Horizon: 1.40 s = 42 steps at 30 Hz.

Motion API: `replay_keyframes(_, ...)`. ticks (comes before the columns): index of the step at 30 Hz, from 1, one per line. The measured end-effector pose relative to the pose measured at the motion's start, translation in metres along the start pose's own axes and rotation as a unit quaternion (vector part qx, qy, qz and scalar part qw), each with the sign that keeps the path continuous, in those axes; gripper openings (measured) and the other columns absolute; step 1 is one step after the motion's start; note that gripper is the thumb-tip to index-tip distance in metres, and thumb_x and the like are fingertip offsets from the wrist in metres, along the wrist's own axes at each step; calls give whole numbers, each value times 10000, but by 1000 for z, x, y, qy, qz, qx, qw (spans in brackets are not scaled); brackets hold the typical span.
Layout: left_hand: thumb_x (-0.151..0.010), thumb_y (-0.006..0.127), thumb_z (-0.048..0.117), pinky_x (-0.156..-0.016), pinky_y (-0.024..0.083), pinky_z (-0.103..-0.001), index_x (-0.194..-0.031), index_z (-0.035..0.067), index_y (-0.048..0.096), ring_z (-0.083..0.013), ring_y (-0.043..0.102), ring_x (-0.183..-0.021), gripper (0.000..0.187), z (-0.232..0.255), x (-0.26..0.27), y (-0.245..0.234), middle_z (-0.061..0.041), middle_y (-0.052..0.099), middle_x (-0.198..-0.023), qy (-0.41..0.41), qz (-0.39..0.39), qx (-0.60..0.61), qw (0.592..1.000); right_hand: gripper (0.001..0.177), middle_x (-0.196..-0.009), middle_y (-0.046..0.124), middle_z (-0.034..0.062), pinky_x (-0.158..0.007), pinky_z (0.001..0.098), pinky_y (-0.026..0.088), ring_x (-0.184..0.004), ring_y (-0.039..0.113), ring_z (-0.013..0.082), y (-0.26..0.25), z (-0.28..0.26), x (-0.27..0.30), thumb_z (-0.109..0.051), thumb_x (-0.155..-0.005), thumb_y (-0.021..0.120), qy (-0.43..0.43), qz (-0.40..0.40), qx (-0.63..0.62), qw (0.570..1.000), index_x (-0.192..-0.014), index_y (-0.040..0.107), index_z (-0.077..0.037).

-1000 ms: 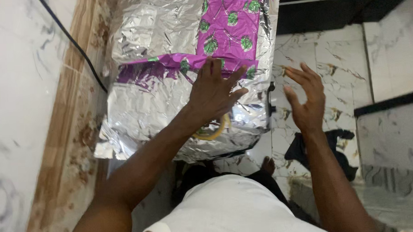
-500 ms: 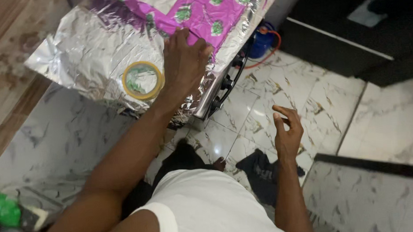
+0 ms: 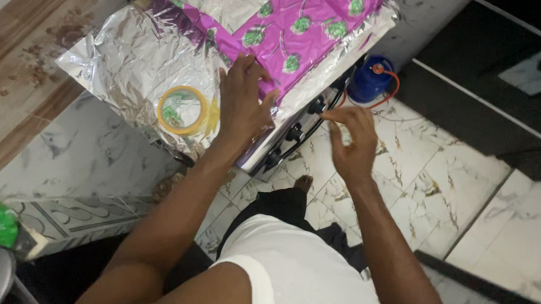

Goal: The person wraps a book titled 'The 10X Rule' using pink patterned wrapping paper and clear tape. They repeatedly fold the paper over the book, smooth the edges, and apply tape to secure the folds, occasionally adjusting the book's position on the table.

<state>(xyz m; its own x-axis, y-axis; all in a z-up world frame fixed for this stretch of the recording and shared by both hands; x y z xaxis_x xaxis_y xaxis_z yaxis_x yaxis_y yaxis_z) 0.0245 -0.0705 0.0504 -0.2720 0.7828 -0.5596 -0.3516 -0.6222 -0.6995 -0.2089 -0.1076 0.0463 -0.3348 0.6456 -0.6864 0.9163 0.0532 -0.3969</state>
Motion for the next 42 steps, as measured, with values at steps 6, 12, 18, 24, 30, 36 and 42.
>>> replay_keyframes(6, -782, 892, 226, -1203, 213, -676, -1486, 82, 383, -359, 476, -1403, 880, -2, -9, -5, -147, 519, -1465, -38, 26, 8, 999, 301, -1211, 710, 28, -1014, 462, 424, -1295, 583, 278, 55, -42, -58, -19, -873, 711, -237, -170, 11, 957, -1154, 767, -111)
replay_keyframes(12, -772, 902, 224, -1220, 242, -641, -1650, 123, 166, -322, 506, -1411, 1150, -7, -11, -5, -108, 529, -1501, -89, -4, 56, 994, 245, -1334, 687, 1, -1091, 459, 412, -1398, 537, 279, 71, -22, -92, -109, -972, 685, -318, -247, -39, 915, -1211, 733, -127)
replay_keyframes(18, -763, 927, 229, -1190, 177, -671, -1643, 166, 140, -347, 477, -1426, 1182, 0, -20, -6, -115, 522, -1515, -145, -26, 25, 989, 296, -1358, 666, 9, -1148, 512, 344, -1411, 484, 265, 80, -5, -108, -161, -956, 668, -367, -312, -61, 874, -1244, 705, -105)
replay_keyframes(24, -744, 903, 197, -1214, 143, -679, -1650, 180, 121, -305, 497, -1419, 1197, 3, -19, 3, -89, 537, -1498, -194, -45, -11, 980, 367, -1437, 567, 66, -1152, 554, 310, -1493, 392, 322, 79, 8, -107, -172, -990, 654, -401, -364, -99, 835, -1350, 636, -100)
replay_keyframes(30, -808, 838, 94, -1235, 348, -479, -1694, 160, 132, -298, 502, -1432, 1134, 14, -23, 8, -109, 530, -1532, -156, -34, -8, 987, 729, -1584, 463, 116, -1222, 589, 243, -1544, 312, 342, 85, 18, -102, -58, -846, 623, -477, -414, -78, 771, -1561, 484, -62)
replay_keyframes(36, -776, 769, -29, -1110, 462, -389, -1599, 120, 309, -302, 491, -1419, 955, 26, -16, 5, -134, 510, -1529, -203, 10, 70, 977, 655, -1628, 447, 75, -1248, 591, 187, -1546, 295, 307, 95, 31, -105, -70, -886, 622, -483, -408, -96, 769, -1531, 511, -85)
replay_keyframes(42, -788, 571, -142, -1111, 500, -403, -1303, 57, 662, -365, 607, -1341, 560, 53, -12, -3, -166, 680, -1330, -201, 278, -56, 938, 655, -1591, 470, 84, -1234, 610, 148, -1547, 288, 315, 95, 32, -101, -72, -851, 617, -469, -406, -111, 777, -1500, 532, -74)
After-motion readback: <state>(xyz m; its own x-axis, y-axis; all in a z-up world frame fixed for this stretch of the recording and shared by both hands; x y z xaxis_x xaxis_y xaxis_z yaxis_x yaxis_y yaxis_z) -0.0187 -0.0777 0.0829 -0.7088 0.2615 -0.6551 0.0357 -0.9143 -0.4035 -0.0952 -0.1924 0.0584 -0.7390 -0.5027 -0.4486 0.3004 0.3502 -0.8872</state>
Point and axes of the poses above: each hand's wrist, its own x-axis away from the middle knuckle, its own y-axis out of the palm, z = x × y, the point moved 9 cm from there along -x, towards the middle knuckle
